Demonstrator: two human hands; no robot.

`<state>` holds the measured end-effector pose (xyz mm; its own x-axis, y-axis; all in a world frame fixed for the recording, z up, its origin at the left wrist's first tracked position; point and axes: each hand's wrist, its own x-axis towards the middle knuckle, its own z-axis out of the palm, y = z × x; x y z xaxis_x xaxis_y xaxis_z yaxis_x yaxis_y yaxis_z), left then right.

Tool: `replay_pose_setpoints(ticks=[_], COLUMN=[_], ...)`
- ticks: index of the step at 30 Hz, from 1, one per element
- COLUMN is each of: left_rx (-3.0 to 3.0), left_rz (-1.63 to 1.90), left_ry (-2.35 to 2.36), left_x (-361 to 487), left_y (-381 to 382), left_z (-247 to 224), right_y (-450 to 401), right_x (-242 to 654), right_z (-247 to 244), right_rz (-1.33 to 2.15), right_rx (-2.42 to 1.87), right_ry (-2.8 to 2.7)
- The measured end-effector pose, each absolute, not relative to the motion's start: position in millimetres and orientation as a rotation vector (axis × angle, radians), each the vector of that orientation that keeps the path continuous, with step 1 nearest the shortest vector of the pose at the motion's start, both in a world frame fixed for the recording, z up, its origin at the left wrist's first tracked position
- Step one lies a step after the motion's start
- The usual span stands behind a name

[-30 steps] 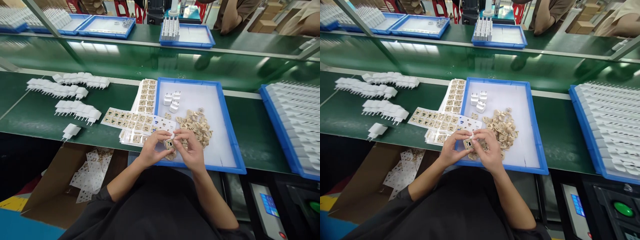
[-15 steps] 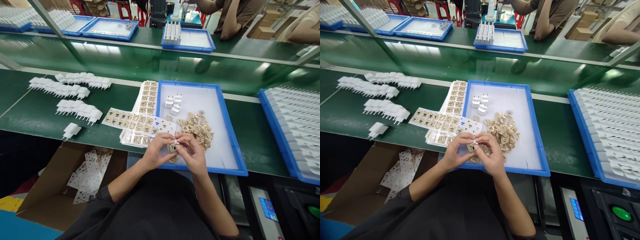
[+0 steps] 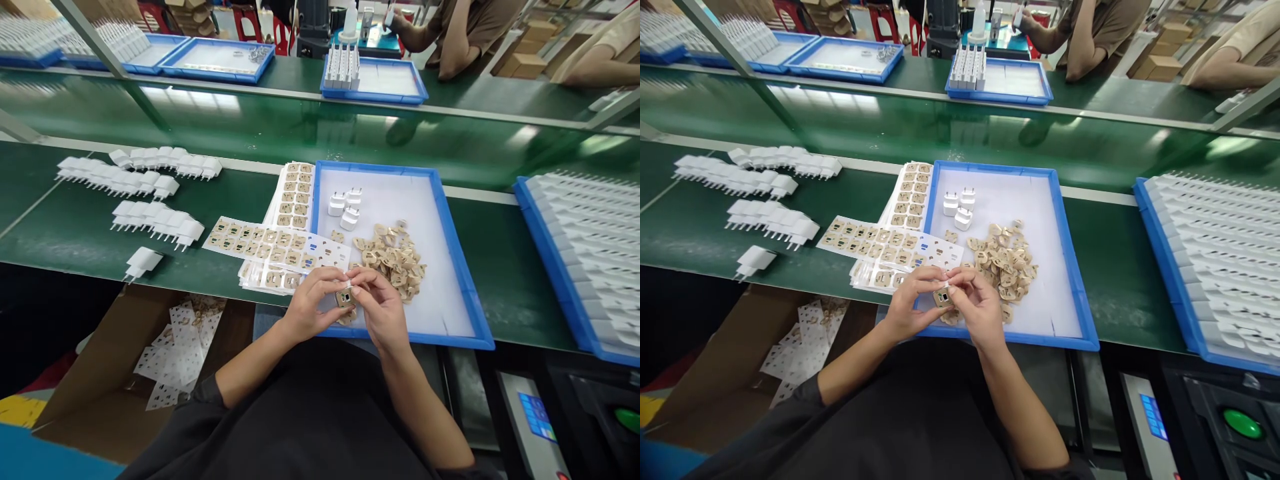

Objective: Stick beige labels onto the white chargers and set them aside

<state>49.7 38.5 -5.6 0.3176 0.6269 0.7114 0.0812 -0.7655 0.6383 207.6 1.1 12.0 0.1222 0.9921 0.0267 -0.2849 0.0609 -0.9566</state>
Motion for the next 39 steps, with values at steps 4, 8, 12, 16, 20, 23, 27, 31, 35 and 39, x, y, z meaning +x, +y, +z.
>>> replay_pose_setpoints(ticks=[4, 8, 12, 16, 20, 23, 27, 31, 35, 39], left_rx=[2.080, 2.058, 2.025, 2.002, 1.961, 1.922, 1.901, 1.894, 1.918, 1.933], left_rz=[1.471, 1.465, 1.451, 1.421, 1.401, 1.384, 1.368, 1.391, 1.418, 1.422], left_ry=[0.642, 0.632, 0.662, 0.680, 0.745, 0.775, 0.833, 0.911, 0.928, 0.973], left_x=[50, 49, 48, 48, 48, 48, 45, 38, 34, 28], left_y=[39, 38, 39, 39, 38, 38, 38, 38, 35, 32], left_z=[-6, -6, -5, -3, -4, -4, -2, 1, 0, -2], right_y=[3, 3, 3, 3, 1, -2, -1, 8, 14, 19], right_x=[205, 206, 210, 219, 226, 233, 253, 263, 244, 218], right_z=[14, 13, 12, 17, 27, 29, 22, 16, 23, 32], right_rz=[1.210, 1.209, 1.214, 1.068, 0.561, 0.573, 0.738, 0.663, 0.605, 0.452], right_rx=[-1.007, -1.029, -1.029, -1.105, -1.131, -0.999, -1.001, -1.099, -1.130, -1.002], right_ry=[-0.926, -0.929, -1.004, -1.234, -1.671, -1.855, -1.582, -1.487, -1.777, -1.934])
